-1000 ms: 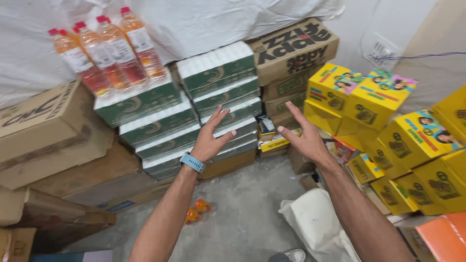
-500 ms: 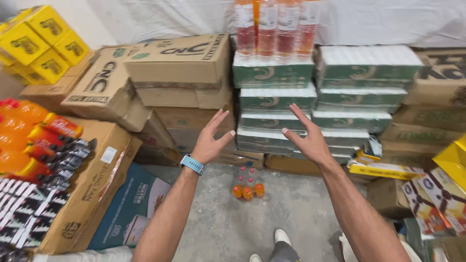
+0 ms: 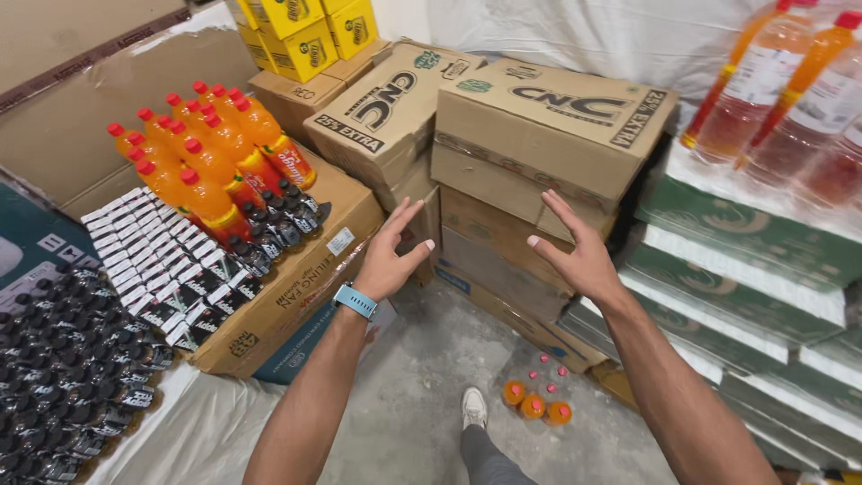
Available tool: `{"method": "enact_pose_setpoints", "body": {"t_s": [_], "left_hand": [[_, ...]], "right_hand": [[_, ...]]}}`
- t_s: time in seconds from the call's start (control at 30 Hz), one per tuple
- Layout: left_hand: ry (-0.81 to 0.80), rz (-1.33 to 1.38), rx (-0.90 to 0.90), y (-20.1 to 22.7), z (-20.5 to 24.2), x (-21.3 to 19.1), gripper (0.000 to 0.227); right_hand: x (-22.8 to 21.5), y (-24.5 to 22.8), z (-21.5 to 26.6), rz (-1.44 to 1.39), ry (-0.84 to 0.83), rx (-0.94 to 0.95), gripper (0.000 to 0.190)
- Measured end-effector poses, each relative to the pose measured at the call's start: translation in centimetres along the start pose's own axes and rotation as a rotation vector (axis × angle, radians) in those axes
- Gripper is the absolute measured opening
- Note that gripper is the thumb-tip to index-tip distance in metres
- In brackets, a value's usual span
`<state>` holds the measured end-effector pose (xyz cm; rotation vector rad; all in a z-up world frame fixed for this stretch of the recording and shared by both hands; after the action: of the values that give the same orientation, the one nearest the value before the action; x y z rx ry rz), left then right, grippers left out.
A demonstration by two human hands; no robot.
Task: The person repeatedly picks up small yellow boxes from a pile and stacks them on top of other boxes in a storage area. The hands move between two locations, lifting boxes and placing them in a growing stack.
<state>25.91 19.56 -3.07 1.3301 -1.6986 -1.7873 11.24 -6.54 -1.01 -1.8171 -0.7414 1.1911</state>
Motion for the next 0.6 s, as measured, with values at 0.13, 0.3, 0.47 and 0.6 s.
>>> {"method": "enact_pose_setpoints", "body": {"t_s": [0.13, 0.3, 0.47, 0.6], "left_hand": [[0.11, 0.019, -0.028, -1.4, -3.6, -3.9, 0.07], [0.174, 0.015, -0.055, -4.7, -8.3, -8.0, 0.073], [0.238, 0.0, -0.072, -6.6, -12.1, -12.1, 0.071], [0.287, -0.03, -0.081, -8.7, -15.2, -15.4, 0.072]], "right_hand": [[4.1, 1.1, -8.0, -0.002, -0.099, -0.012, 0.08], [8.8, 0.8, -16.6, -0.017, -0.184, -0.034, 0.082], [13.4, 0.1, -23.6, -0.046, -0.258, -0.066, 0.082], [16.8, -1.0, -28.7, -0.064, -0.301, -0.082, 0.08]]}}
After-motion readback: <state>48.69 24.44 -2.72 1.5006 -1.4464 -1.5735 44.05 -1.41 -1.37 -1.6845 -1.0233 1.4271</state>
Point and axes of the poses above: each hand's wrist, its own z-axis away from the middle knuckle, its own x-axis out of the palm, y = z × x, the point moved 3 cm from there along -z, towards the middle knuckle, and after that the axes turned 2 degrees about z, right-handed, at the moved point
